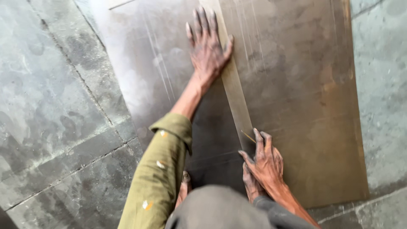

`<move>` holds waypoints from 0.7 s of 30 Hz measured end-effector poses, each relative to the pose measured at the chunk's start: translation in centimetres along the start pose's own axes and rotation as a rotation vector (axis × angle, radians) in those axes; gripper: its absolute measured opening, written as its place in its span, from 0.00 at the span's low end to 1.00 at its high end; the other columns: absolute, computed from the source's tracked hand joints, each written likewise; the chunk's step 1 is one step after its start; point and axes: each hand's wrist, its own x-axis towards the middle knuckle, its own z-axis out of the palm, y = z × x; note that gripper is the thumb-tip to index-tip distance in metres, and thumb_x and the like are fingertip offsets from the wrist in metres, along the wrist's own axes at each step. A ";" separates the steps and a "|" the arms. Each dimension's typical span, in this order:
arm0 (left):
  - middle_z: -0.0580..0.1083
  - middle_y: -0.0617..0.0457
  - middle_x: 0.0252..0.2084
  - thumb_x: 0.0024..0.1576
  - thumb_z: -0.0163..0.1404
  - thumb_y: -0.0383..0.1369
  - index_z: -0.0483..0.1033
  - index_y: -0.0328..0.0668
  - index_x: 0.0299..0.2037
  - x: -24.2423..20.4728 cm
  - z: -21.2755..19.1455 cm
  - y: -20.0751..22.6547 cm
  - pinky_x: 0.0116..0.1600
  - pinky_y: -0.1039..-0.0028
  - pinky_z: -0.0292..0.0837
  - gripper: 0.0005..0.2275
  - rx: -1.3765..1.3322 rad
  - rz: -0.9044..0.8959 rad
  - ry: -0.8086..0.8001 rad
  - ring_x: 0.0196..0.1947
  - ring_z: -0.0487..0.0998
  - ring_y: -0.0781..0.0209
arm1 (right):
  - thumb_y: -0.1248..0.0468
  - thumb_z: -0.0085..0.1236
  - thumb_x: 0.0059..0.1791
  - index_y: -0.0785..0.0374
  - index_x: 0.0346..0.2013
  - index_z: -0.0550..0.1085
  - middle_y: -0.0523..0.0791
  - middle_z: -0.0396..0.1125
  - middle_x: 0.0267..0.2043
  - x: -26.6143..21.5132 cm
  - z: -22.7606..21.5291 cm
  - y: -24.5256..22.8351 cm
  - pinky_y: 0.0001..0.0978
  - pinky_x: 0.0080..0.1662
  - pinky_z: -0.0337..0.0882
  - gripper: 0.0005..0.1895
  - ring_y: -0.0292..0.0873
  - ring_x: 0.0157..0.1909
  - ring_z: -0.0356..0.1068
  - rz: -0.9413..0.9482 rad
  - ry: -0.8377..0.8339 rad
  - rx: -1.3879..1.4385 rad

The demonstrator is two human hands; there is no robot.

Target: The person uses a metal square ruler and a yellow marking tool to draw straight lines on a large metal sheet placed on the floor. They repeatedly reposition the ruler and draw parallel lines across the sheet's surface.

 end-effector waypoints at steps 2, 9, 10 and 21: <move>0.52 0.33 0.76 0.62 0.46 0.51 0.55 0.31 0.73 1.1 -0.1 -0.3 0.79 0.46 0.34 0.36 0.011 -0.011 -0.085 0.78 0.46 0.39 | 0.47 0.67 0.42 0.59 0.68 0.61 0.49 0.60 0.61 -0.2 0.0 0.0 0.50 0.49 0.72 0.45 0.59 0.51 0.70 0.000 0.027 0.032; 0.60 0.30 0.70 0.63 0.47 0.53 0.59 0.25 0.69 1.2 1.6 -0.4 0.75 0.44 0.34 0.35 0.043 0.107 -0.089 0.73 0.51 0.34 | 0.52 0.68 0.42 0.60 0.66 0.62 0.49 0.60 0.61 -0.8 -0.3 0.8 0.49 0.49 0.71 0.42 0.57 0.51 0.70 0.135 -0.014 0.156; 0.60 0.29 0.70 0.64 0.47 0.53 0.59 0.23 0.68 1.1 1.8 -0.5 0.75 0.44 0.34 0.36 0.050 0.102 -0.098 0.72 0.52 0.33 | 0.52 0.68 0.42 0.60 0.66 0.62 0.50 0.60 0.61 -0.7 -0.4 0.8 0.49 0.49 0.71 0.42 0.57 0.52 0.70 0.133 -0.008 0.159; 0.69 0.34 0.61 0.65 0.47 0.50 0.66 0.29 0.64 0.8 2.9 -1.2 0.72 0.44 0.40 0.29 -0.011 0.119 -0.077 0.67 0.60 0.36 | 0.53 0.68 0.43 0.62 0.66 0.64 0.50 0.63 0.59 -0.9 -0.2 1.0 0.46 0.51 0.72 0.40 0.55 0.54 0.70 0.020 0.070 0.163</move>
